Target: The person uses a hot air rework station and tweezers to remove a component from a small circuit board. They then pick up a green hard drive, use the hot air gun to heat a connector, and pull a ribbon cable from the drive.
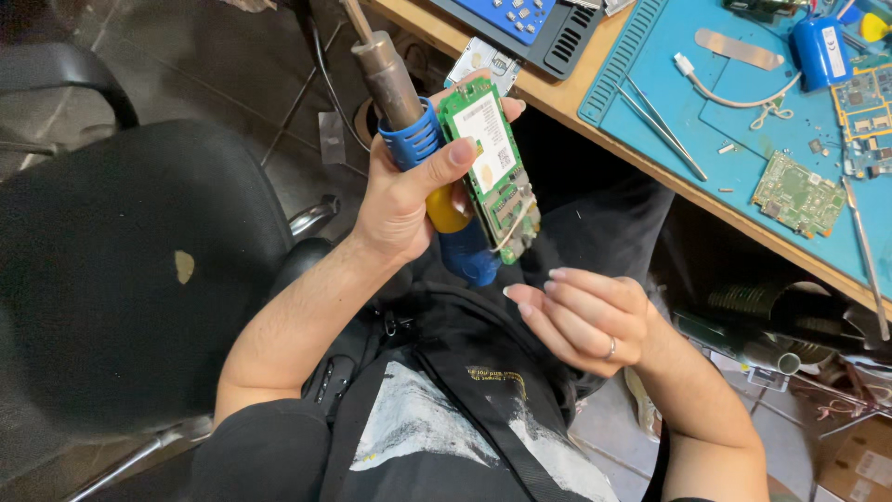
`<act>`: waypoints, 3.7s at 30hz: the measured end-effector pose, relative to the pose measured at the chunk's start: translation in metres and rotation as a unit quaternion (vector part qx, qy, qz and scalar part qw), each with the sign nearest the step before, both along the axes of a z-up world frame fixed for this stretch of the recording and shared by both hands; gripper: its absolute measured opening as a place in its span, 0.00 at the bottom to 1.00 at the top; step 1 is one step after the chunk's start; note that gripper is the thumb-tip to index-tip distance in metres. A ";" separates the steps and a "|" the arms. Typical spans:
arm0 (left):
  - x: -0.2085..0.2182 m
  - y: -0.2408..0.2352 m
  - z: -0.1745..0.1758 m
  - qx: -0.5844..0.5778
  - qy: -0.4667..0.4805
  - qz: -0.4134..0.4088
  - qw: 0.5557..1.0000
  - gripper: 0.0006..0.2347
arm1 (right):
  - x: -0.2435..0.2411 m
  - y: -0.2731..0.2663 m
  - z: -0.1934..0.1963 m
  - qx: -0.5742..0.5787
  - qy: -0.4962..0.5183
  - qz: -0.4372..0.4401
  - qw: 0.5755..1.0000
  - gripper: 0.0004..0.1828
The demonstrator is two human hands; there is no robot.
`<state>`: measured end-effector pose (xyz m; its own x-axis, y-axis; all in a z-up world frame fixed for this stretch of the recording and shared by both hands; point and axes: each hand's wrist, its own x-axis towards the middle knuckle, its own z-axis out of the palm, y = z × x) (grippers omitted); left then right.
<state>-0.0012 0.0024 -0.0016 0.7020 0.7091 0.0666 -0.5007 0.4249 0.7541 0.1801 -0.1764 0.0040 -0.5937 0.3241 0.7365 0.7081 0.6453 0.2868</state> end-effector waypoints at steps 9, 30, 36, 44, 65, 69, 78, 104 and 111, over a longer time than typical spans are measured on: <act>0.003 -0.002 -0.008 0.003 -0.057 0.005 0.998 0.24 | -0.005 -0.011 -0.017 -0.093 0.147 -0.119 0.977 0.19; 0.017 -0.020 -0.014 0.011 0.081 -0.062 0.995 0.30 | 0.014 0.000 -0.025 -0.383 0.261 -0.063 0.884 0.11; 0.015 -0.015 -0.003 0.007 0.114 -0.014 0.993 0.30 | -0.004 0.003 -0.009 -0.301 0.183 -0.071 0.933 0.09; 0.003 0.006 0.004 -0.007 0.049 0.039 0.998 0.25 | 0.012 0.007 -0.016 -0.129 -0.054 -0.160 0.977 0.04; -0.002 0.006 -0.001 -0.026 0.026 -0.040 0.999 0.29 | 0.165 -0.005 -0.032 -0.090 0.290 -0.475 0.826 0.06; 0.001 0.005 -0.001 -0.025 0.018 -0.043 0.999 0.31 | 0.148 -0.004 -0.019 -0.044 0.206 -0.498 0.841 0.06; 0.009 -0.011 -0.010 0.009 0.062 -0.069 0.996 0.37 | 0.002 -0.002 0.003 -0.383 0.446 -0.199 0.784 0.52; -0.006 0.000 0.002 0.134 0.061 0.007 0.989 0.40 | 0.039 0.006 -0.046 -0.342 0.751 0.380 0.419 0.50; -0.006 -0.001 0.004 0.098 0.066 -0.015 0.993 0.37 | 0.038 -0.004 -0.063 -0.350 0.717 0.448 0.402 0.57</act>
